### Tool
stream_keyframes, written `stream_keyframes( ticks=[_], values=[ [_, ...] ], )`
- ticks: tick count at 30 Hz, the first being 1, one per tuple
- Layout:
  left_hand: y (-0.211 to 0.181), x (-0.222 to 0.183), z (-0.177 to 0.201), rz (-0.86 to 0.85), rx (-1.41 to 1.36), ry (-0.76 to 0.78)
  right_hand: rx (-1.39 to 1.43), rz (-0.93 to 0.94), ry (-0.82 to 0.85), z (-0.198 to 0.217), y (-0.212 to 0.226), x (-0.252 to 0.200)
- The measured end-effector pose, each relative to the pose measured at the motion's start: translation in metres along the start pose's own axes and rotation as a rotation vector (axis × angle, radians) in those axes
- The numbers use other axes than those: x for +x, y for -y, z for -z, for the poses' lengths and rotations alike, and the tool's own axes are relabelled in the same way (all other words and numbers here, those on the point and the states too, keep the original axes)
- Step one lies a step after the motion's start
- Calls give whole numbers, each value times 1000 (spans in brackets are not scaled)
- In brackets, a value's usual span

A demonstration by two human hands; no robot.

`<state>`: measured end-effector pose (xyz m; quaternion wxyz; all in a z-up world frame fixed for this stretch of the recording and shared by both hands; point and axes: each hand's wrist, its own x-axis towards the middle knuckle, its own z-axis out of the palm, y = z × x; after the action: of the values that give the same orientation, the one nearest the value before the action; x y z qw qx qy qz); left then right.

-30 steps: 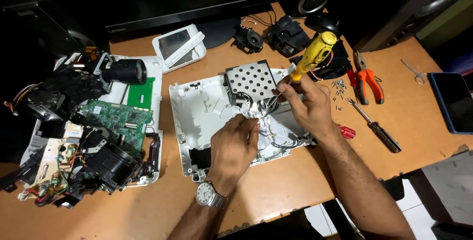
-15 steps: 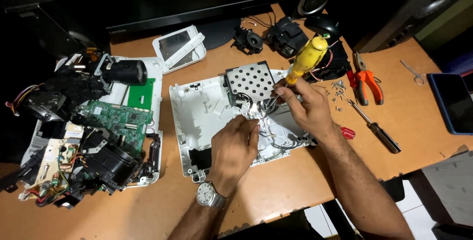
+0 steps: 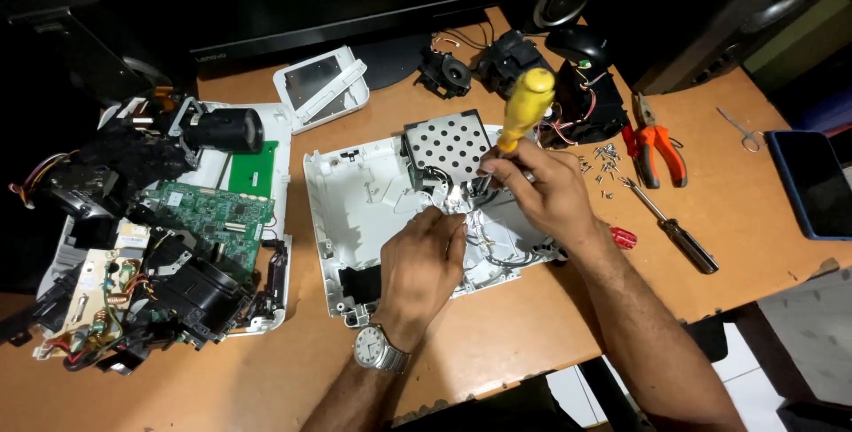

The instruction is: Assembling internal components of an electronic device, including connecting wires and securing a metal shield with a screwdriver.

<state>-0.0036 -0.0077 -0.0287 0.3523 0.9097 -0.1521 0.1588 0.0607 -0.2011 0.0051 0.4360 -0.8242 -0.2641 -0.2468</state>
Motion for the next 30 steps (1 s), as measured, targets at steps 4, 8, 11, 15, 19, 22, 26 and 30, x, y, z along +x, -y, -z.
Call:
stream_keyframes(
  ticks=[4,8,11,15,19,22,26,30],
  values=[
    [-3,1,2,1,-5,13,14,-5,-86,-4,0,2],
    [-6,2,7,13,-32,10,-41,-30,-112,-4,-4,3],
    [-7,3,8,16,-60,-14,4,-125,-3,3,6,5],
    [-5,3,8,26,-52,-2,71,-127,80,10,15,5],
    [-8,5,10,33,-53,1,55,-87,119,5,2,-1],
    [-9,5,9,16,-57,-11,36,-70,59,3,10,6],
    [-11,5,9,-47,-76,-91,7,-60,32,-2,9,8],
    [-18,7,17,-72,-136,-172,-13,-92,91,7,25,14]
  ],
)
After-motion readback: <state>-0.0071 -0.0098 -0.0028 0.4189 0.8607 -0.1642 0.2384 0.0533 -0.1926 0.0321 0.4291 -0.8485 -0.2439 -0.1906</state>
